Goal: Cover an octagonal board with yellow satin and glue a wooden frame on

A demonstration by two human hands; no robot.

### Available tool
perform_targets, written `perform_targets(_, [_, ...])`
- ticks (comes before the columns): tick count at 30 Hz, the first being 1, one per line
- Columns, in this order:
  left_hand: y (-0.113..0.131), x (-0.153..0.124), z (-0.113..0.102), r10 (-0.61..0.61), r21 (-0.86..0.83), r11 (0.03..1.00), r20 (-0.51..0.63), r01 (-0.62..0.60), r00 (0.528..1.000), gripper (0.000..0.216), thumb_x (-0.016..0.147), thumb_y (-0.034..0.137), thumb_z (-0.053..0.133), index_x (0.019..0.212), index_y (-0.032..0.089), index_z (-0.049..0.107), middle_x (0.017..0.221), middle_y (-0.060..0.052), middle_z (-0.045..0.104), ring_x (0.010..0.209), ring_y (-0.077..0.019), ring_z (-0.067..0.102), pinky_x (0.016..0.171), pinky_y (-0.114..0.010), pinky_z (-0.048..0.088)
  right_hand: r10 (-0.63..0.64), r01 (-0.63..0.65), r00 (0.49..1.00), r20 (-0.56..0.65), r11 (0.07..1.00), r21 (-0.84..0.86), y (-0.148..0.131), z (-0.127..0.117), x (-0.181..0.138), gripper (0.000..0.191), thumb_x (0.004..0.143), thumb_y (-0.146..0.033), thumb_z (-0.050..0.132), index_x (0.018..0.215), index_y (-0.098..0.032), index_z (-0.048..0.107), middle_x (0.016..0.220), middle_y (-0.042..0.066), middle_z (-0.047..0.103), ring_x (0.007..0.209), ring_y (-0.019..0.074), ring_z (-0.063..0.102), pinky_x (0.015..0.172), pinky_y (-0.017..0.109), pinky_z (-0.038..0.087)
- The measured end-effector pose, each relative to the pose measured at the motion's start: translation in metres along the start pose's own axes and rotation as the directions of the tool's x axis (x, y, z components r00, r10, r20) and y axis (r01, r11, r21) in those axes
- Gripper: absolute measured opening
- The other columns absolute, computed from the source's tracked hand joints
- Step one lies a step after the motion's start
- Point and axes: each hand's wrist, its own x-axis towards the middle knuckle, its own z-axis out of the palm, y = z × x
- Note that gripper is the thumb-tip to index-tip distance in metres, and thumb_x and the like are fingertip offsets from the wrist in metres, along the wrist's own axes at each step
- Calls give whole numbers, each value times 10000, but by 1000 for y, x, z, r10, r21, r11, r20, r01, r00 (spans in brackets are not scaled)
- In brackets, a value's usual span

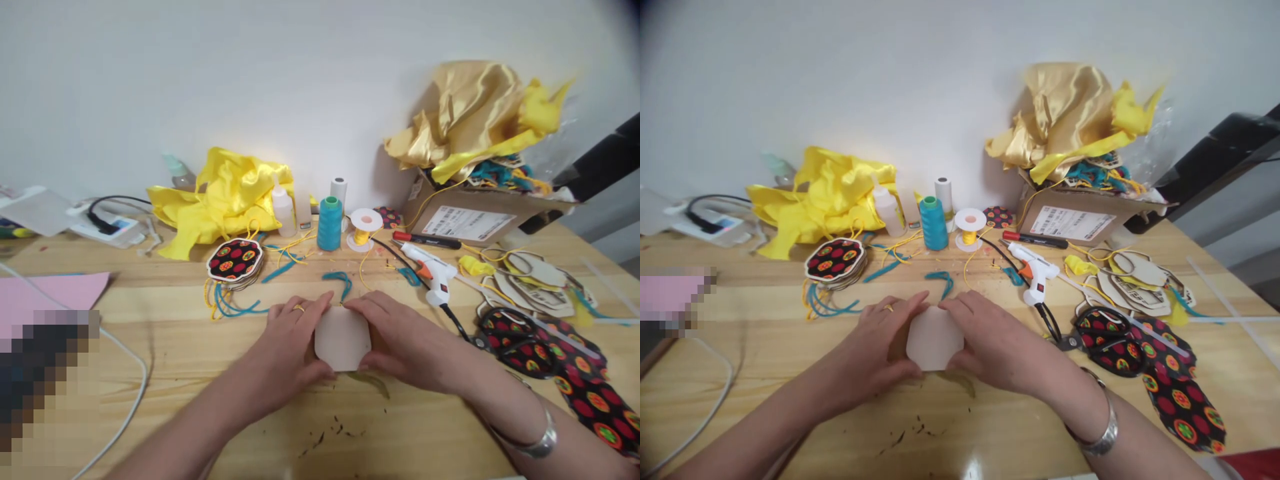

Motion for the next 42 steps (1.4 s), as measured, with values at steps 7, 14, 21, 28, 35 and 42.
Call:
perform_targets(7, [-2,1,-3,73,13,997,-15,-73,997,449,799,264,613,1238,252,521,1252,-53,558,1126,-270,437,957,-469,317,6,-6,1000,-1,998,56,-4,0,0,542,714,-104,664,1212,-212,478,1179,39,514,1110,173,451,967,297,375])
perform_targets(14, [-1,1,-1,68,53,996,-39,-66,997,519,737,214,666,1229,328,546,1242,-28,581,1111,-285,460,927,-507,354,49,-48,999,-11,997,61,-9,-1,1,509,713,-141,687,1183,-219,508,1152,27,533,1080,178,469,946,307,388])
perform_targets(21, [-8,-4,4,34,-6,999,-75,-34,997,544,722,183,649,1241,311,548,1396,-77,455,1260,-319,369,1013,-565,303,83,-82,996,-19,995,56,-12,-3,1,616,674,-146,724,1234,-241,486,1189,29,528,1101,183,486,951,309,400])
perform_targets(28, [-9,-2,6,56,-30,997,-250,-65,967,484,793,256,589,1272,261,512,1361,-102,487,1243,-307,419,994,-534,376,76,-78,991,-107,997,-16,-24,-15,-3,513,737,-250,694,1219,-253,518,1249,64,551,1142,232,505,956,347,421])
perform_targets(35, [-3,-1,-1,140,14,988,-502,-153,853,201,890,177,422,853,204,618,842,-52,655,808,-217,593,740,-402,471,52,-108,921,-386,986,-125,-27,-52,28,190,872,-201,473,740,-186,608,767,39,634,743,183,581,687,321,461])
perform_targets(42, [3,-5,-2,212,96,977,-566,-192,797,245,877,151,438,657,184,539,673,-20,612,656,-176,553,680,-361,409,-19,-167,850,-526,938,-305,-46,-103,106,149,817,-279,595,836,-171,695,833,64,660,872,209,556,770,334,429])
